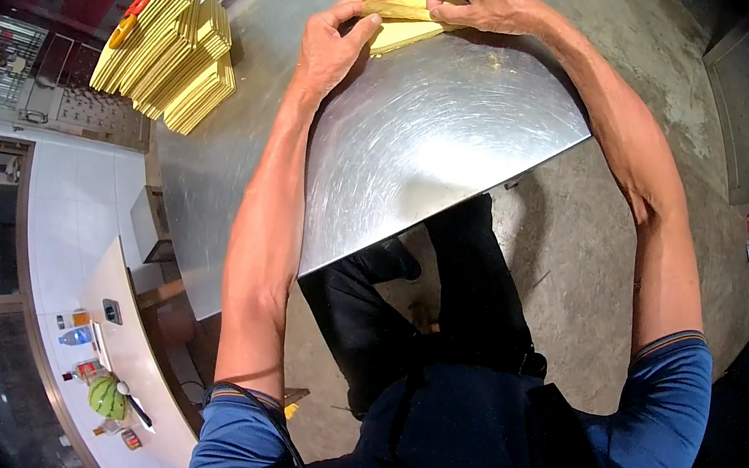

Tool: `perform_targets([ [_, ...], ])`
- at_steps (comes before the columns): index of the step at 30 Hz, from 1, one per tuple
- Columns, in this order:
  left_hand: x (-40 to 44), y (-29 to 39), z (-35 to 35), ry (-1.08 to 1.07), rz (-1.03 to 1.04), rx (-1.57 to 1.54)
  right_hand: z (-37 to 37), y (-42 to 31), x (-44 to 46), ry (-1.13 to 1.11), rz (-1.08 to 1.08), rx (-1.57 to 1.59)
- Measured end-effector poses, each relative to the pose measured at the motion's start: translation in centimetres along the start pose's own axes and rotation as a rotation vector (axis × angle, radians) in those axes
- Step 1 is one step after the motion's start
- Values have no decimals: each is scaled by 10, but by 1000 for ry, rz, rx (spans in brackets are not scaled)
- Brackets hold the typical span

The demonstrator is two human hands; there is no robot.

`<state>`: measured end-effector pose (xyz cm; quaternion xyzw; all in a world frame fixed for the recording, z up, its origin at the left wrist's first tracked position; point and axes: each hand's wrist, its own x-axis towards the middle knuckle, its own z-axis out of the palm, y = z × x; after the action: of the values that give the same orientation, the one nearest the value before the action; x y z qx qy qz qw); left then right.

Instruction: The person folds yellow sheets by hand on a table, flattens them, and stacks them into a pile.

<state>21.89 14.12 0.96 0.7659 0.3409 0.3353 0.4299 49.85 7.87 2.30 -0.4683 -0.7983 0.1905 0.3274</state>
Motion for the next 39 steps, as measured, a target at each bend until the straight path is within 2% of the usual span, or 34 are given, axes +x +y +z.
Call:
perform_targets([
  [1, -1, 3, 1, 3, -36, 10, 0, 0, 0, 0, 6, -4],
  [4, 3, -3, 5, 80, 86, 55, 3, -1, 0, 27, -15, -21],
  [8, 5, -7, 6, 114, 46, 36, 7, -22, -10, 112, -73, 39],
  [9, 5, -8, 7, 129, 70, 35, 6, -18, -7, 19, -42, 79],
  [10, 6, -8, 8, 142, 94, 34, 9, -13, -4, 22, -64, 26],
  [12, 6, -8, 6, 113, 29, 24, 14, -7, -4, 32, -103, -77],
  [16, 4, -5, 5, 87, -53, 40, 12, 1, -2, 1, -69, -7],
  [19, 6, -8, 8, 114, 93, 39, 12, 2, 0, -22, -71, 47],
  [22, 4, -7, 5, 99, -8, 64, 9, -1, -1, -26, -53, 23],
  [27, 5, -6, 6, 106, 12, 80, 8, -2, -1, -4, -89, -6],
  [30, 7, -10, 6, 106, 38, 71, 3, -7, -2, -46, 35, 30],
  [33, 9, -14, 2, 93, 43, 85, 4, 6, 2, 18, -119, -67],
  [36, 5, -7, 3, 98, 34, 111, 6, 8, 2, 74, -137, -72],
  [39, 3, -1, 2, 94, 22, 140, 5, 4, -1, 60, -58, -55],
])
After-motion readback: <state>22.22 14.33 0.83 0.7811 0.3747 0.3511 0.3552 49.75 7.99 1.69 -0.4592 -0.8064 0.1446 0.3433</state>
